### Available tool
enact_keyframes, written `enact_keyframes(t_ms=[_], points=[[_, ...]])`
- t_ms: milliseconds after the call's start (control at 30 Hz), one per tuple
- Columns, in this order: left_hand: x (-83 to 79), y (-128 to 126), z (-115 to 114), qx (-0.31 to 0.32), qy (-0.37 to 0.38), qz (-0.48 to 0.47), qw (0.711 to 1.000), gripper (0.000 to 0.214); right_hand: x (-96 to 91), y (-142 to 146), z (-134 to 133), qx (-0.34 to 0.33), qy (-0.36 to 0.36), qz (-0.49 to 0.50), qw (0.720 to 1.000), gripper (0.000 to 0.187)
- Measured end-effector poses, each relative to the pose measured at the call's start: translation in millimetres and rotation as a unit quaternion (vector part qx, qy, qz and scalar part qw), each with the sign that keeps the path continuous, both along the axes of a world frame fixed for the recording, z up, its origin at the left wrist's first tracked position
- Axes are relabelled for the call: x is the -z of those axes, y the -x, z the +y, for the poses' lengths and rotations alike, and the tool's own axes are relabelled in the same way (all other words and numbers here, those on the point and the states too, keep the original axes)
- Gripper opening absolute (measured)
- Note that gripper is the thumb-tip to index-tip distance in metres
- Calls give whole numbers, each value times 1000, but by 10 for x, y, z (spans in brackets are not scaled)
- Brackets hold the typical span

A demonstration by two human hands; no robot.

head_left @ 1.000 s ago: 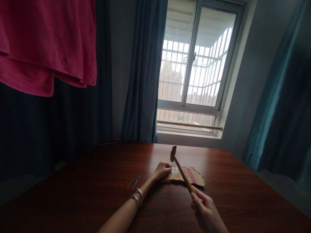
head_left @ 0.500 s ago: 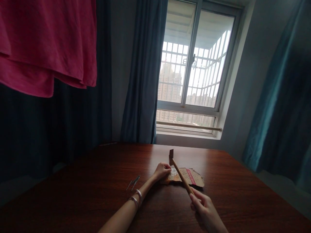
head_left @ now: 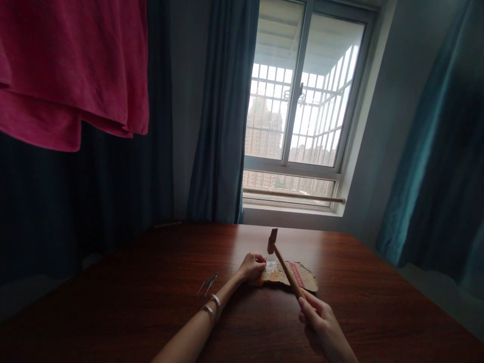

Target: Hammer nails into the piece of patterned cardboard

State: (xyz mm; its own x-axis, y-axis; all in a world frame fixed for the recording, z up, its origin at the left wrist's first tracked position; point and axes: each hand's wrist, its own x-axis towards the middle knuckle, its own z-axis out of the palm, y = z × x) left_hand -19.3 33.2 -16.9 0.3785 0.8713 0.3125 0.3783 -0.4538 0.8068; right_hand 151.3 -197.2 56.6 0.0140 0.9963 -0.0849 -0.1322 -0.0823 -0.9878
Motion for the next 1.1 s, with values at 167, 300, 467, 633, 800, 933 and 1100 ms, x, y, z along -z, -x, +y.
enact_keyframes(t_ms=[167, 300, 467, 633, 800, 933, 1100], points=[[-43, -9, -27, -26, -1, 10, 1000, 24, -41, 6, 11, 17, -4, 1, 1000, 74], [-72, -5, -49, -22, -6, 9, 1000, 26, -58, 18, 1, 7, -9, -9, 1000, 71], [-91, -4, -66, -20, -8, 13, 1000, 27, -28, 55, -10, -10, -15, -5, 1000, 68], [-109, 2, -75, -9, -26, 35, 999, 28, -1, 74, 16, -17, -37, -6, 999, 65], [-144, 14, -97, -6, -14, 39, 999, 30, -28, 62, 13, -19, -22, -10, 1000, 68], [-148, 9, -93, -6, -1, 41, 999, 29, -55, 61, -12, -26, -12, -10, 1000, 66], [-143, 12, -80, -7, -6, 35, 999, 29, -65, 57, -22, -33, -5, 8, 999, 66]])
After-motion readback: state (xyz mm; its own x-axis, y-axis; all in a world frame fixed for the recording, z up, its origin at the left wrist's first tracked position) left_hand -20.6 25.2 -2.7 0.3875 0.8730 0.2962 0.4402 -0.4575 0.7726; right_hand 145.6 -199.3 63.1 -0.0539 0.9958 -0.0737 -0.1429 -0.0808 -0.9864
